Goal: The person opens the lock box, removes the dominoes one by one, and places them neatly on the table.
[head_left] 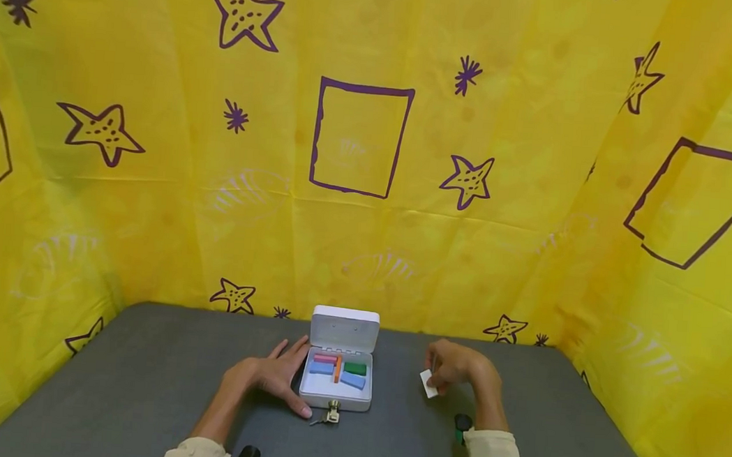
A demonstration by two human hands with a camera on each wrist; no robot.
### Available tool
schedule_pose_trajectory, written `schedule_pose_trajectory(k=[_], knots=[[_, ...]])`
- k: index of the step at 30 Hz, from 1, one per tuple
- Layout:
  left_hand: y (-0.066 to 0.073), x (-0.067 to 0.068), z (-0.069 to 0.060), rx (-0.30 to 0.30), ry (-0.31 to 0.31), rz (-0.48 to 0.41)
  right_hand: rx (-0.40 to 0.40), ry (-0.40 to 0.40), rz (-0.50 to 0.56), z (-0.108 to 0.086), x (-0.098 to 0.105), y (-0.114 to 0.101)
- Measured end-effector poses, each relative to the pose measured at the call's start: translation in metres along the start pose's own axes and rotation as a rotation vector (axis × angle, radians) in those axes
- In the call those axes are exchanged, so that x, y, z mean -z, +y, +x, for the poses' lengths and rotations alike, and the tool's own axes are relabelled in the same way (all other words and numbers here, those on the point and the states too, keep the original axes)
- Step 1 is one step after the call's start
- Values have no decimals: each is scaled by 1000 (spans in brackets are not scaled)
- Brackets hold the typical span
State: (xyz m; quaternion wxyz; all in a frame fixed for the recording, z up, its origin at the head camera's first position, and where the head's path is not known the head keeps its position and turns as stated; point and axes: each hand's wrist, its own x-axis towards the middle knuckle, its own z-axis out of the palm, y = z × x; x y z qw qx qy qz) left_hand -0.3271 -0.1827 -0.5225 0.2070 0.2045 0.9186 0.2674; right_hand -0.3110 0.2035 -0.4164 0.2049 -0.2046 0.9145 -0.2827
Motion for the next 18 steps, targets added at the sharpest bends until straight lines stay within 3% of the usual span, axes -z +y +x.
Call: schedule_pose_trajectory(k=[6, 18], knots=[[-1, 0, 1, -43, -9, 5, -85, -4, -9, 3, -5, 6], [-3, -1, 2, -17, 3, -2, -208, 57, -19, 5, -14, 9]])
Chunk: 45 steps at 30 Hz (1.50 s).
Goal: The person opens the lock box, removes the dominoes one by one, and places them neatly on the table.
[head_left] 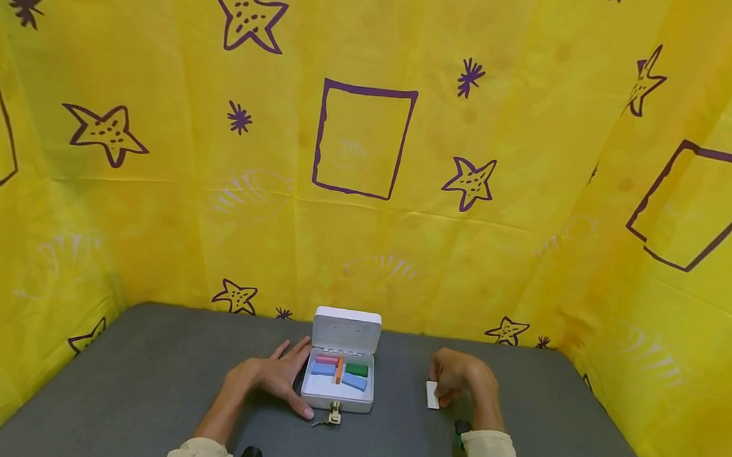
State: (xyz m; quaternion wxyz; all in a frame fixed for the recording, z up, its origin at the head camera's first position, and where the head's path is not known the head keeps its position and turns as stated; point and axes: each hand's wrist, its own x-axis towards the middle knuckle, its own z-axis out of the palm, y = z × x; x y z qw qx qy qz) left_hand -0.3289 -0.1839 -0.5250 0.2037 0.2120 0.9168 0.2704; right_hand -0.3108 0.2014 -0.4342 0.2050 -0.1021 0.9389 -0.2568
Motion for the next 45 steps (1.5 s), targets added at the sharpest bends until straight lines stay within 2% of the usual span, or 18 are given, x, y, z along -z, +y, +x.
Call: schedule_pose_trajectory(k=[4, 12, 20, 27, 33, 40, 45], knots=[[0, 0, -1, -4, -6, 1, -33, 16, -16, 0, -1, 0], [1, -1, -1, -8, 3, -4, -68, -4, -36, 0, -2, -3], [8, 2, -7, -16, 4, -15, -66, -3, -27, -1, -1, -3], [9, 2, -7, -6, 5, -6, -49, 5, -50, -2, 1, -6], [11, 3, -7, -3, 0, -8, 66, 54, -149, 0, 4, -14], [6, 1, -4, 0, -10, 8, 370, 58, -175, 2, 6, -28], [3, 0, -2, -2, -6, 6, 466, 50, -167, 5, 2, -43]])
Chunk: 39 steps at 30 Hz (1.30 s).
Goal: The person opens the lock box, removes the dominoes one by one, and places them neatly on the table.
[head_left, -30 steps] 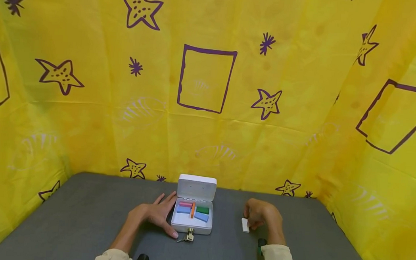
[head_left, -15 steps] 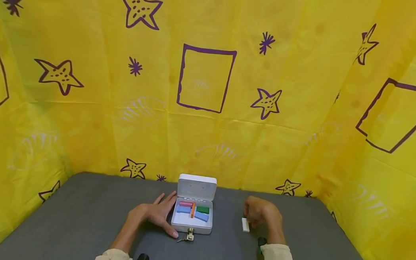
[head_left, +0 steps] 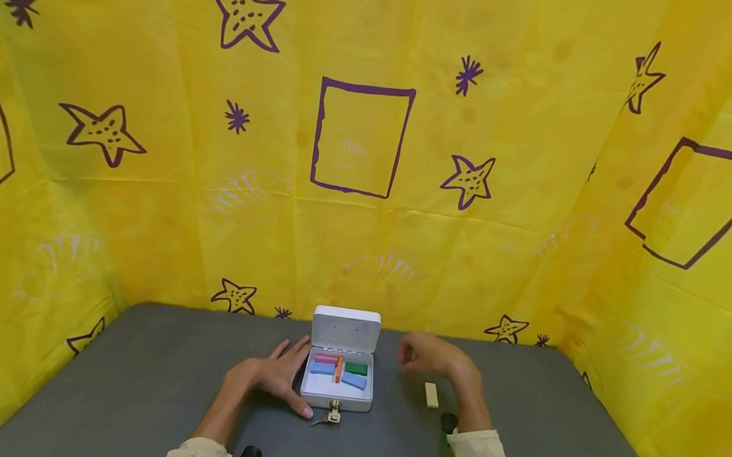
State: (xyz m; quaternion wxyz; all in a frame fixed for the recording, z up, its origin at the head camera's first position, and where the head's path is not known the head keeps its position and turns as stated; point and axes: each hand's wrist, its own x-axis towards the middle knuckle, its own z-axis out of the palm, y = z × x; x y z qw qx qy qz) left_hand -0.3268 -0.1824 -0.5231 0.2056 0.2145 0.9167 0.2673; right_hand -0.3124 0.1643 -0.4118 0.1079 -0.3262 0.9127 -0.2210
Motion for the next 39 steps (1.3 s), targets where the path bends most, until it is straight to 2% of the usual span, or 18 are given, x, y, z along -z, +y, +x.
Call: schedule_pose_trajectory(k=[6, 14, 20, 29, 35, 39], knots=[[0, 0, 0, 5, 7, -6, 95, 25, -13, 16, -8, -14], [0, 1, -2, -2, 11, -1, 148, 49, -62, 33, -23, -28], [2, 1, -3, -11, 8, -7, 210, 114, -129, 47, -40, -37], [-1, -1, 0, -41, 15, -7, 123, 144, -198, 55, -63, -44], [-1, -1, 0, -43, 15, 3, 69, 153, -237, 57, -70, -45], [-3, -1, 1, -39, 24, 2, 66, 152, -262, 59, -72, -46]])
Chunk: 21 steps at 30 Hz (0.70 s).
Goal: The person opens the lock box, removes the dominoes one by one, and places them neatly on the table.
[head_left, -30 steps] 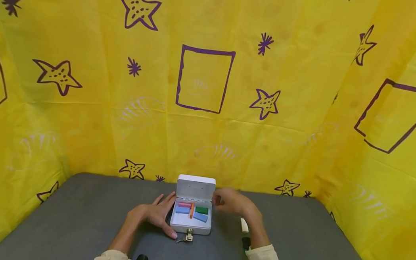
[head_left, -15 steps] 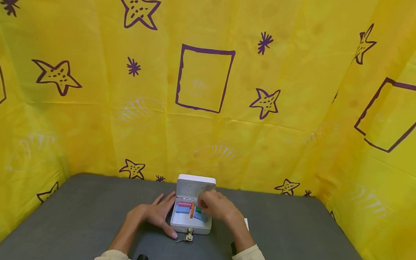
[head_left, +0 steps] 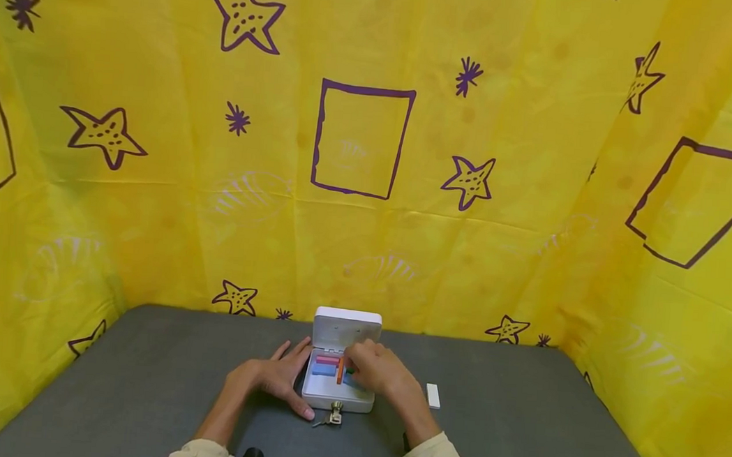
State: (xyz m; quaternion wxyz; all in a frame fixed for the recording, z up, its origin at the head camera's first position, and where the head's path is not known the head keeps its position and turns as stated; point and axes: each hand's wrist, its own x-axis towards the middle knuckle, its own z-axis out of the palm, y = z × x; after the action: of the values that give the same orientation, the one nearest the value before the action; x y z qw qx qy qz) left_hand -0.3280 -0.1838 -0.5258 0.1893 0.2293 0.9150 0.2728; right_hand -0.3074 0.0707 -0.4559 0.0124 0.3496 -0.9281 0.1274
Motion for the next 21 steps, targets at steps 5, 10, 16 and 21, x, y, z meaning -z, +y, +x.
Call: schedule_pose_trajectory(k=[5, 10, 16, 21], knots=[[3, 0, -3, 3, -1, -1, 19, 13, -31, -1, -4, -1], [6, 1, -6, -1, -7, -9, 41, 17, -37, -3, -7, -2], [5, 1, -5, -8, -2, -6, 25, 14, -87, -4, -8, -2], [3, 1, -4, 11, -8, -10, -7, -16, -84, -3, -7, -4]])
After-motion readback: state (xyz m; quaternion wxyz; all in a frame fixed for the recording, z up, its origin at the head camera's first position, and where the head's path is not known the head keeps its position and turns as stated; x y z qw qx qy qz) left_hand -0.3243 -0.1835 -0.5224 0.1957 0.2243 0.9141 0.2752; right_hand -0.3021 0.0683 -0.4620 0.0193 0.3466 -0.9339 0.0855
